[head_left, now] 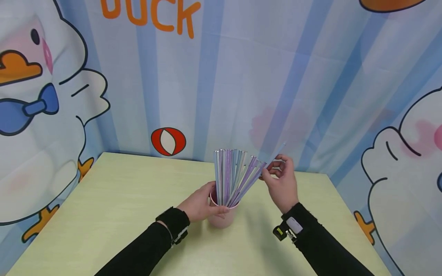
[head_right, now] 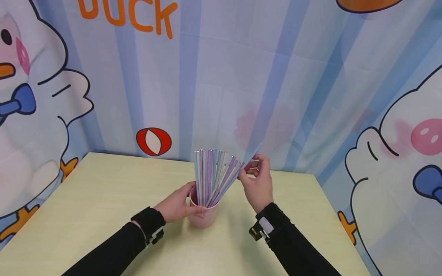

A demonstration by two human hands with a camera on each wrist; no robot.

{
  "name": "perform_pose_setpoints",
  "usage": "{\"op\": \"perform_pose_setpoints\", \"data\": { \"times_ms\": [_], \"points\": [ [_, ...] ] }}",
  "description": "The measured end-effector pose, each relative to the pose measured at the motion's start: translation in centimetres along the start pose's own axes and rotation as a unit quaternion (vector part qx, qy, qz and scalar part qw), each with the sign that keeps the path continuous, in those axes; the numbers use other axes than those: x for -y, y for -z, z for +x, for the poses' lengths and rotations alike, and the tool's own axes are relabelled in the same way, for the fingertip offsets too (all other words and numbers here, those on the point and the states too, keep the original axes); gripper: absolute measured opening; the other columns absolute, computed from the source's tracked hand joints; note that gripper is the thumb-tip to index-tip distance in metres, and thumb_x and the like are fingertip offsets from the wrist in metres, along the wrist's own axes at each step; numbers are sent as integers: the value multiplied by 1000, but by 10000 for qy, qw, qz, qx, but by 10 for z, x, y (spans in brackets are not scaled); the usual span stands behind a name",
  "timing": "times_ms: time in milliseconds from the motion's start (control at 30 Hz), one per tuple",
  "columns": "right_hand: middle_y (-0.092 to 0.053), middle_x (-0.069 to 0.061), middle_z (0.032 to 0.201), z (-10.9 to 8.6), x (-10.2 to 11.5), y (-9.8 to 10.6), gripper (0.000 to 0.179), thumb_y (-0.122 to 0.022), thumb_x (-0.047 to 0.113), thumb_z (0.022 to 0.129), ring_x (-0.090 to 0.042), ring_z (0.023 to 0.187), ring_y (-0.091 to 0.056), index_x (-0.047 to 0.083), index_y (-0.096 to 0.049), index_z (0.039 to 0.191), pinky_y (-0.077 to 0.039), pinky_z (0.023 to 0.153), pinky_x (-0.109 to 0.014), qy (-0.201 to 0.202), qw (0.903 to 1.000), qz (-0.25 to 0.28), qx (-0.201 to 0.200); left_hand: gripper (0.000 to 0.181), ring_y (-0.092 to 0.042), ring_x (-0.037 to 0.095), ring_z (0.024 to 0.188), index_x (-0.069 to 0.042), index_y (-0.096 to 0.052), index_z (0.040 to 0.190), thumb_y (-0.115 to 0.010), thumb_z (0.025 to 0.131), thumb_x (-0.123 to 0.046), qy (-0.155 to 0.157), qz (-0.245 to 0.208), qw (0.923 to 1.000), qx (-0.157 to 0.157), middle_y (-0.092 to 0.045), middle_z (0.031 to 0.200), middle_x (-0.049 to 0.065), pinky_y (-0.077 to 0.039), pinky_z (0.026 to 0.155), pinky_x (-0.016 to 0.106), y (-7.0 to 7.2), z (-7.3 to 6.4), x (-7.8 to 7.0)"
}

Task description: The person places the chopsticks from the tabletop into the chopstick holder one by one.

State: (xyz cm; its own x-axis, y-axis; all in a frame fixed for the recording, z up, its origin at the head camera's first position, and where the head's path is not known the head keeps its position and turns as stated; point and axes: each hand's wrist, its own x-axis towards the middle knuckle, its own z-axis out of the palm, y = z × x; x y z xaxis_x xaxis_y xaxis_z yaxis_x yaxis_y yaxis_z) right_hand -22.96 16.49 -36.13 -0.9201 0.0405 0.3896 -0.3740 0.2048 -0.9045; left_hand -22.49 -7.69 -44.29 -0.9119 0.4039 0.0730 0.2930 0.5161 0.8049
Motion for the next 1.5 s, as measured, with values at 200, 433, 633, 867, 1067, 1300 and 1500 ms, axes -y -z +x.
{"op": "perform_pose_setpoints", "data": {
  "times_ms": [200,433,633,867,1067,1300,1500],
  "points": [
    [-47,-14,102,-8,-9,-6,49,-59,-3,92,-16,81,-59,0,-29,130,-59,71,-24,-112,9998,-102,92,94,-50,18,115,-20,-34,149,-75,73,-56,-21,-26,10000,10,-51,137,-2,-36,108,47,1,0,0],
    [-52,-17,103,-17,-22,-12,47,-63,-2,91,-25,85,-60,0,-33,127,-59,71,-27,-207,9992,-293,191,95,-50,17,116,-21,-32,150,-76,73,-56,-21,-75,10000,38,-50,138,-2,-36,109,48,1,0,0],
    [-55,-18,102,-24,-32,-17,46,-65,-4,88,-28,85,-62,0,-36,124,-59,68,-26,-240,9988,-354,258,93,-50,17,117,-22,-32,150,-77,75,-53,-48,-119,9999,57,-50,139,-2,-36,109,48,1,-1,-1],
    [-58,-18,99,-32,-40,-25,46,-67,-5,86,-27,84,-63,-1,-39,122,-59,64,-24,-148,9988,-374,286,93,-49,18,122,-23,-31,151,-77,75,-50,-33,-164,9998,60,-48,142,-2,-34,110,50,1,-1,-3],
    [-60,-17,99,-38,-48,-28,46,-69,-4,86,-27,84,-65,-1,-41,124,-59,64,-23,-136,9978,-505,413,93,-48,19,124,-23,-31,151,-77,76,-50,-57,-216,9997,81,-48,143,-2,-34,110,51,1,-1,-4],
    [-60,-17,96,-39,-51,-29,43,-71,-2,86,-28,83,-66,-1,-44,119,-59,65,-26,-165,9970,-599,463,92,-49,18,122,-24,-31,152,-77,76,-49,-178,-262,9994,99,-48,142,-3,-34,109,50,2,0,-2],
    [-65,-16,103,-44,-57,-22,54,-78,3,81,-26,90,-67,3,-45,124,-59,73,-30,-387,9924,-842,811,94,-47,21,125,-31,-23,154,-78,79,-42,-251,-521,9983,101,-43,147,-3,-31,110,55,-4,1,3]
  ]
}}
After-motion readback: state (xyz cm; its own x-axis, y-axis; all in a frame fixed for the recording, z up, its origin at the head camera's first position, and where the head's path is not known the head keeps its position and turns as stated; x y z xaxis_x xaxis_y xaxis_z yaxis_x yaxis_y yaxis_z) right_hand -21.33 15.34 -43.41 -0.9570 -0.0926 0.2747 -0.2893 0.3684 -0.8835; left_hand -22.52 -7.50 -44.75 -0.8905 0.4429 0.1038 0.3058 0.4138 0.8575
